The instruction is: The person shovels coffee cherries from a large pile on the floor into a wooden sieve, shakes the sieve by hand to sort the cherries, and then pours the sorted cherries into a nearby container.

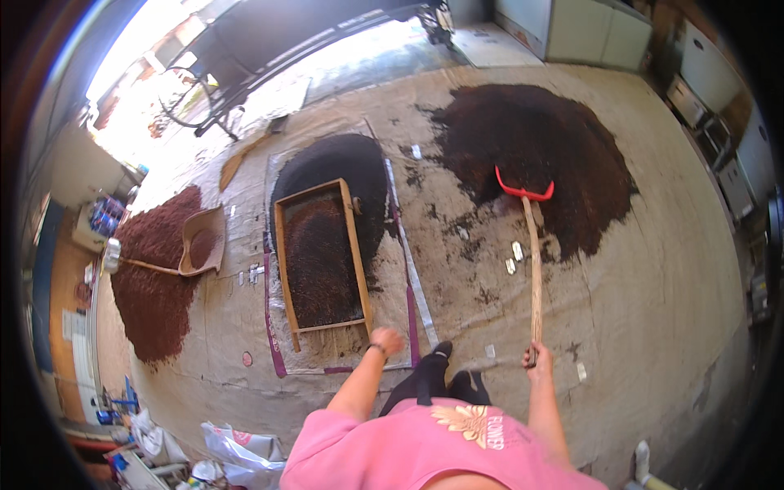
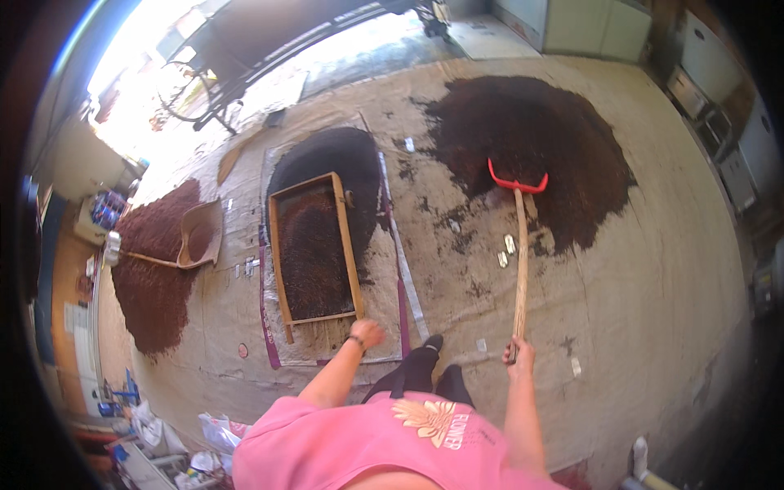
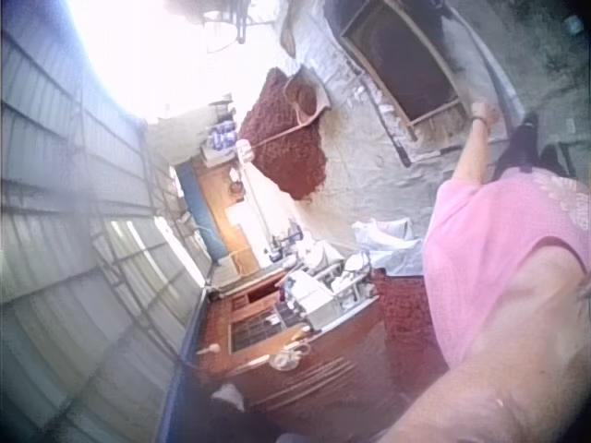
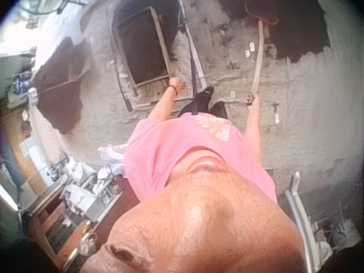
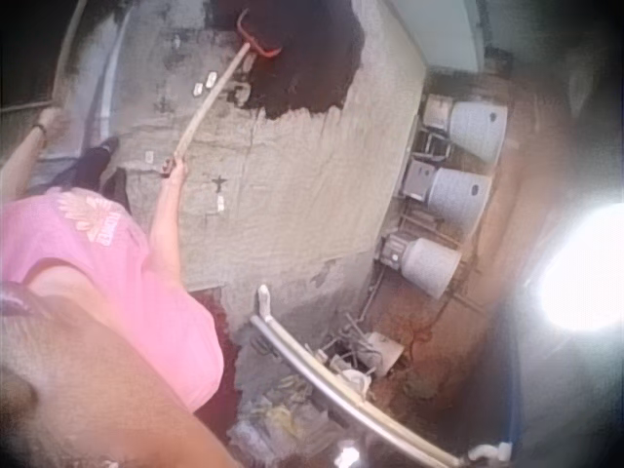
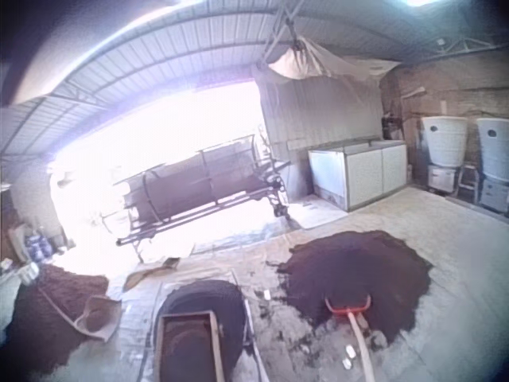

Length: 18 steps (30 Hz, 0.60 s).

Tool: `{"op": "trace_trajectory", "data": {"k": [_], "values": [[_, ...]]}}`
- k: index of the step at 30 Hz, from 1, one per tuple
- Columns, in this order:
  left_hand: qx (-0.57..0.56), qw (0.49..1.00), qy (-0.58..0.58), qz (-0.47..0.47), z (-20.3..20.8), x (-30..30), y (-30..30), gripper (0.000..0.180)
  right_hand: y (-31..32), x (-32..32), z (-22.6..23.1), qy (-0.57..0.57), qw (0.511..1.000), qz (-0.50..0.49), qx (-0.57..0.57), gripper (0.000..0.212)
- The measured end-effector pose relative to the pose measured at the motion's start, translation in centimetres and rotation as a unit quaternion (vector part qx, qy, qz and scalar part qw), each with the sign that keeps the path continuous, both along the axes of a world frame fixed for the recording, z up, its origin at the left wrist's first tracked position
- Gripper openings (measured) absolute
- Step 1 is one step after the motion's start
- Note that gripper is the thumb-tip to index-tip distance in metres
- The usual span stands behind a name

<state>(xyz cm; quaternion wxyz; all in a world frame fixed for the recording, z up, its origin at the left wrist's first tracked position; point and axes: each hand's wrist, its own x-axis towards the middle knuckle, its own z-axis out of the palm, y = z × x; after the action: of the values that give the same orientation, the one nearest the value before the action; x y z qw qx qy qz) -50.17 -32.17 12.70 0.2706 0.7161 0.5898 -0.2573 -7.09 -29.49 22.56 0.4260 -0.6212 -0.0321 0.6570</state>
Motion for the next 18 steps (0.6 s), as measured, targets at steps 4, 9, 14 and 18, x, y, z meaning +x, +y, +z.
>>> {"op": "trace_trajectory", "data": {"k": [4, 9, 14, 18], "values": [[-0.125, 0.985, 0.058, -0.108, 3.9, -2.4, -14.7, 0.035, -3.0, -1.4, 0.3, 0.083, 0.996, -0.036, 0.01, 0.029], [0.064, -0.165, 0.323, -0.93, -1.7, -3.3, -29.7, 0.033, -8.2, 3.1, -1.9, 0.064, 0.995, 0.064, -0.035, 0.038], [-0.074, -0.254, 0.231, -0.936, 3.0, -0.4, -30.7, 0.027, -14.0, 6.5, -7.3, -0.207, 0.89, 0.354, -0.201, 0.035], [-0.088, -0.227, 0.311, -0.919, 2.4, -3.1, -31.3, 0.021, -15.6, 6.1, -6.1, -0.244, 0.875, 0.388, -0.16, 0.021]]}}
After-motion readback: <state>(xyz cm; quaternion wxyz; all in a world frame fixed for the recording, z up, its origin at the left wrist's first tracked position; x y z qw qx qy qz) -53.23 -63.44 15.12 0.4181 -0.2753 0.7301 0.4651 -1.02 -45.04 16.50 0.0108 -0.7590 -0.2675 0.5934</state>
